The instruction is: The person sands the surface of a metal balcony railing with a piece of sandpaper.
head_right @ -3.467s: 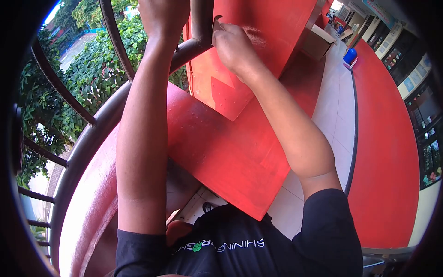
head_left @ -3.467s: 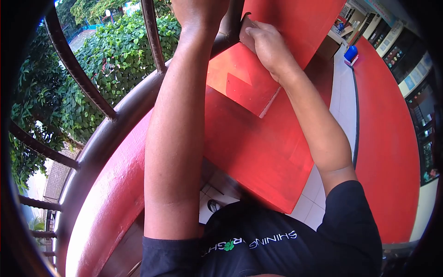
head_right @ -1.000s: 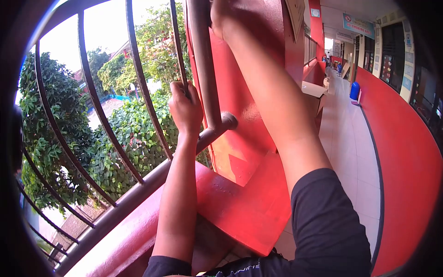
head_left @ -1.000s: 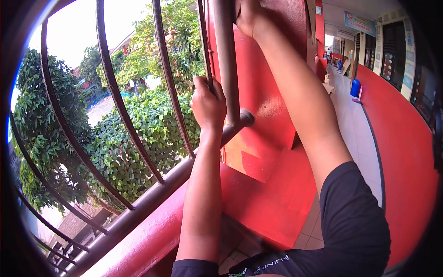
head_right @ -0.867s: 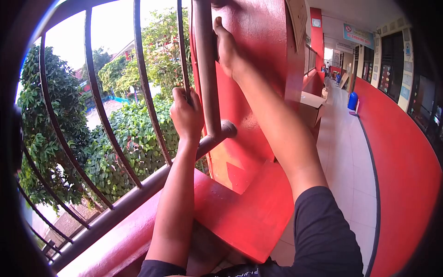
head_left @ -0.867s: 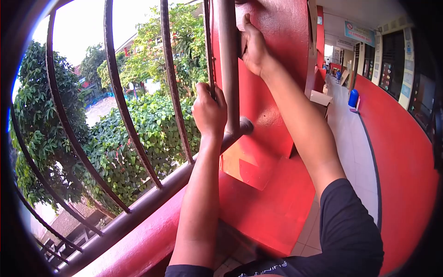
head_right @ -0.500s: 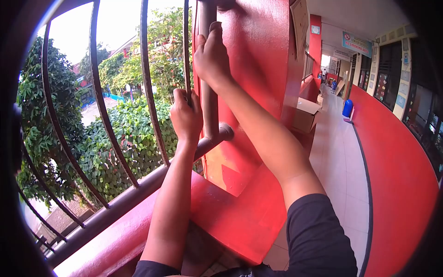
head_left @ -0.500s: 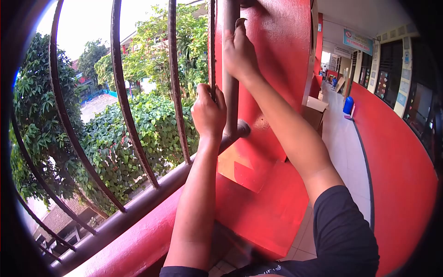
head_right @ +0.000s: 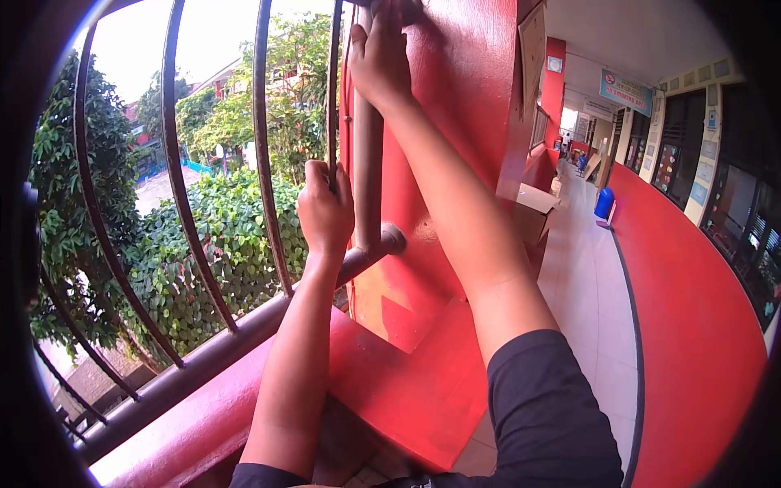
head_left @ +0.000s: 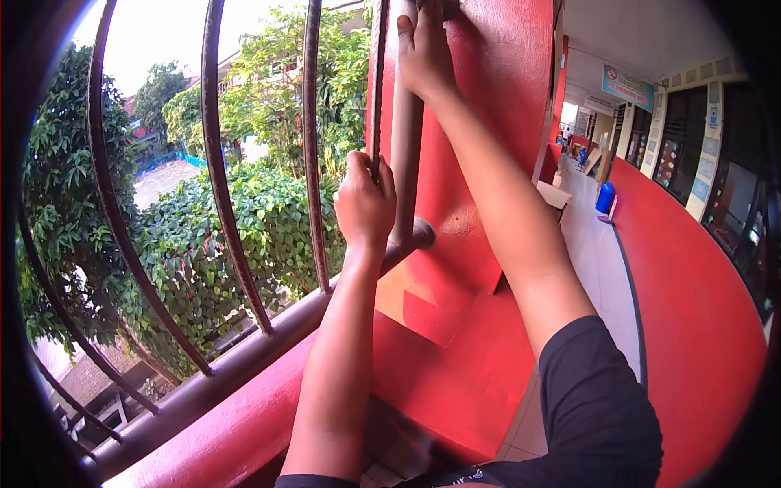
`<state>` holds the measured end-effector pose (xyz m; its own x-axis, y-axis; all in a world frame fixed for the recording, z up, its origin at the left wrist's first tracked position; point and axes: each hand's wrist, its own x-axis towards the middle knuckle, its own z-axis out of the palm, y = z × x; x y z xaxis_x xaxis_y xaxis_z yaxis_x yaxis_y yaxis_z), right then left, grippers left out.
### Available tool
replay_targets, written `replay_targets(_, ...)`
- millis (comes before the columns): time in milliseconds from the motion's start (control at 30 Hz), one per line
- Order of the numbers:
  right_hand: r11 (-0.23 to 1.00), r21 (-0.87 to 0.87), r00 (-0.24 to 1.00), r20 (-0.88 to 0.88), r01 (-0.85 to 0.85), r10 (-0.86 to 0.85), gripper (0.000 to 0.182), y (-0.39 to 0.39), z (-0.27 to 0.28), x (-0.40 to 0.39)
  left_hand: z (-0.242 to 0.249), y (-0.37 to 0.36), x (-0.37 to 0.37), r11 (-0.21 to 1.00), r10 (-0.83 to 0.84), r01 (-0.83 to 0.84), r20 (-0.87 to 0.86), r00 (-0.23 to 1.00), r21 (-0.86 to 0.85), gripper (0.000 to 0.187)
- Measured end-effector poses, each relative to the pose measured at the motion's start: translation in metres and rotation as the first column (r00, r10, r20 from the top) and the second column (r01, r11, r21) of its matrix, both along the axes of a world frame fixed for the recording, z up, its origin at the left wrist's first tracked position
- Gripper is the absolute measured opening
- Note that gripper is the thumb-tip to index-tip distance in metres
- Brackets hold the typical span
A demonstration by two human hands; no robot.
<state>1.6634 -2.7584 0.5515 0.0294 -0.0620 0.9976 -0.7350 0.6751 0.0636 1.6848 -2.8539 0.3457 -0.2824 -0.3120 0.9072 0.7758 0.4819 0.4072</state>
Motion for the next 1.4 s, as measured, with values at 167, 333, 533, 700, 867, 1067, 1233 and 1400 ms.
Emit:
replay_targets(167,0.999,0.008,0.994,-0.106,0.036,-0.035,0.069,0.008,-0.044,-0.031,0.002,-0.001,0.003,1.000,0.024,-0.024,-0.021,0.999,-0.002,0.020)
replay_targets(333,0.996,0.062,0.996,-0.073,0.061,-0.056,0.068,0.016,-0.014,-0.030,0.001,0.000,0.001,0.999,0.044,-0.044,0.028,0.999,-0.016,0.017)
replay_targets(533,0.999,-0.020,0.995,-0.096,0.026,-0.027,0.065,-0.002,-0.010,-0.016,0.003,-0.003,0.004,0.999,0.046,-0.045,0.015,0.999,-0.027,0.016)
replay_targets(700,0.974,0.003,0.970,-0.089,0.227,-0.226,0.071,-0.018,-0.025,-0.012,0.000,0.000,0.000,1.000,0.025,-0.025,-0.009,1.000,-0.007,0.021)
replay_targets(867,0.979,-0.052,0.980,-0.029,0.197,-0.199,0.069,-0.017,-0.029,-0.015,0.002,-0.002,0.003,1.000,-0.003,0.003,-0.012,1.000,0.003,0.022)
replay_targets(1067,0.979,-0.086,0.959,-0.202,0.183,-0.197,0.061,-0.013,-0.037,-0.023,0.003,-0.002,0.004,1.000,-0.016,0.016,-0.001,1.000,-0.003,0.021)
replay_targets(1233,0.955,-0.106,0.928,-0.230,0.277,-0.294,0.052,-0.014,-0.040,-0.013,0.003,-0.003,0.003,1.000,0.023,-0.023,-0.005,1.000,-0.015,0.017)
replay_targets(1400,0.951,-0.272,0.978,-0.105,0.147,-0.181,0.042,-0.010,-0.023,-0.014,0.002,-0.002,0.003,1.000,0.024,-0.024,-0.021,0.999,-0.003,0.017)
